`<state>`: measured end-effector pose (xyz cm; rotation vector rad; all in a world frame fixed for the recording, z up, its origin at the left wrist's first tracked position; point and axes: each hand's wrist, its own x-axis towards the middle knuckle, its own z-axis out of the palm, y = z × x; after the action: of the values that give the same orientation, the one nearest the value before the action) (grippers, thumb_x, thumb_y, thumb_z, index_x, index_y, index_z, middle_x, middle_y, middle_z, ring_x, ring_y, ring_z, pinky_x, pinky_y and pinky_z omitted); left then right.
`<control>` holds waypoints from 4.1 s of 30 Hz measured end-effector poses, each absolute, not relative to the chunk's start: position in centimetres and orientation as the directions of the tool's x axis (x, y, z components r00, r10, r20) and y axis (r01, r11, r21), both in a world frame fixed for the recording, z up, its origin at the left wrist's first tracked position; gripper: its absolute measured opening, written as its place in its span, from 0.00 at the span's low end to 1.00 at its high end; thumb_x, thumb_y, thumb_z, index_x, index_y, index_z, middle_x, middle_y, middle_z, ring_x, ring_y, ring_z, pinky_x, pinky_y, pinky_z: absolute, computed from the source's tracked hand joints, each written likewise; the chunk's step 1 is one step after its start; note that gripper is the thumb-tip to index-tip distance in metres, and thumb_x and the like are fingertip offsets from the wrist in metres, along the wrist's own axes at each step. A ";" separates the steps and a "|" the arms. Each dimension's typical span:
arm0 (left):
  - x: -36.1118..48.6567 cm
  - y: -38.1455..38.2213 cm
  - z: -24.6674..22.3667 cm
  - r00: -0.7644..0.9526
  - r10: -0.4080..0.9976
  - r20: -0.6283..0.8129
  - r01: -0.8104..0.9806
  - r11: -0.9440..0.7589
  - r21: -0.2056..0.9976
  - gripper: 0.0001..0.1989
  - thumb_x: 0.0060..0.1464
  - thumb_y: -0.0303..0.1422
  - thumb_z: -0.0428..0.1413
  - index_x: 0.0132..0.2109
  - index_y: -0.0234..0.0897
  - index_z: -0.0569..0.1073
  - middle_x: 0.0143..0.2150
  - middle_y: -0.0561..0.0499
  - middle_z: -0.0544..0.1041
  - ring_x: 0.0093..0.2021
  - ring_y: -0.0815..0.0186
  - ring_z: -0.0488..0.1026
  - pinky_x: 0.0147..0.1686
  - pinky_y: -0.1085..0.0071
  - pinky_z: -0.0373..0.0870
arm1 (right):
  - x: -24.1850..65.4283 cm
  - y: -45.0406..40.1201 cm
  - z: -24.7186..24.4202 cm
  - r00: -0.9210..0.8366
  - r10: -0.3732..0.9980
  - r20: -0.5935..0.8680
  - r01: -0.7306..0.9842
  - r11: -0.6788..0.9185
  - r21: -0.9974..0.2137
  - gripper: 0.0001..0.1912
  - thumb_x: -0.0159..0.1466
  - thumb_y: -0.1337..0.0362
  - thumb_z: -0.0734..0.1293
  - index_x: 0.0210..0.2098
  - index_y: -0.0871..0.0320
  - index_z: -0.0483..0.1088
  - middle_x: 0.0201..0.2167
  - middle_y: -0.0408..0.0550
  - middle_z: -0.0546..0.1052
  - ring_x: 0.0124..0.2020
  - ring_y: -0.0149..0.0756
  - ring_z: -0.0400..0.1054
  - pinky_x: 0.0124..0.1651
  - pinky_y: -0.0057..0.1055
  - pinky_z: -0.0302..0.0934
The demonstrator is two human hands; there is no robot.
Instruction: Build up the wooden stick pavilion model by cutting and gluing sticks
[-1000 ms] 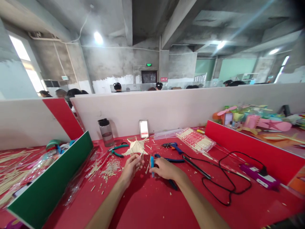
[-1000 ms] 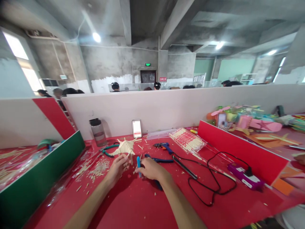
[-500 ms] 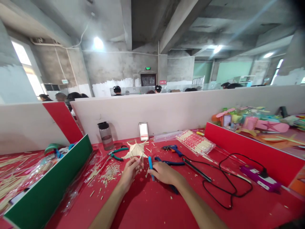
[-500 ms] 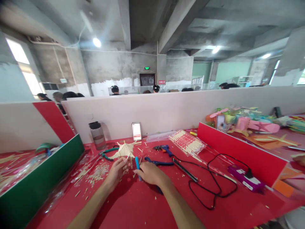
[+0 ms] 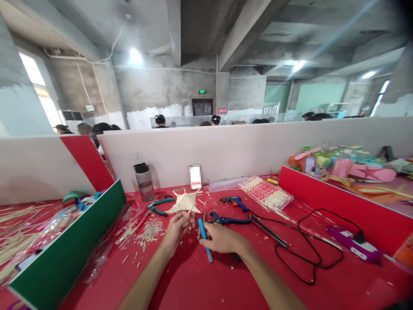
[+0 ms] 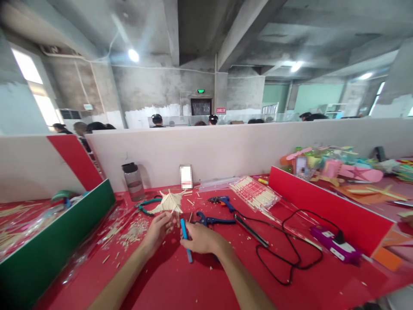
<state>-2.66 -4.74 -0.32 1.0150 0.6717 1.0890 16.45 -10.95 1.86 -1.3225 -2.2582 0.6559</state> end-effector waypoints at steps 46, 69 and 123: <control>-2.7 -4.2 0.0 0.333 0.942 0.038 -0.354 0.088 0.931 0.15 0.47 0.40 0.68 0.35 0.33 0.76 0.31 0.51 0.77 0.25 0.72 0.72 0.26 0.77 0.64 | 14.9 -9.9 2.0 -0.234 0.796 0.559 0.651 0.555 -0.518 0.19 0.67 0.68 0.60 0.57 0.53 0.67 0.53 0.50 0.74 0.52 0.40 0.70 0.56 0.37 0.64; -2.8 -4.0 0.3 0.283 0.959 -0.008 -0.330 0.106 0.938 0.16 0.46 0.41 0.68 0.34 0.32 0.76 0.29 0.49 0.78 0.24 0.72 0.72 0.25 0.78 0.64 | 14.9 -10.1 2.1 -0.241 0.802 0.546 0.651 0.551 -0.522 0.20 0.67 0.69 0.60 0.57 0.52 0.67 0.53 0.50 0.74 0.53 0.41 0.69 0.57 0.36 0.63; -2.6 -3.8 -0.1 0.293 0.956 0.008 -0.298 0.083 0.951 0.19 0.43 0.43 0.69 0.31 0.33 0.74 0.28 0.50 0.77 0.22 0.74 0.67 0.24 0.78 0.60 | 19.6 -11.8 4.3 -0.411 0.858 0.307 0.501 0.494 -0.711 0.22 0.66 0.62 0.63 0.59 0.55 0.68 0.53 0.52 0.74 0.55 0.42 0.68 0.60 0.38 0.59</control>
<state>-2.60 -3.83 -0.15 1.0779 0.7880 1.0976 19.64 -11.85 4.35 -1.1132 -2.0780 0.6948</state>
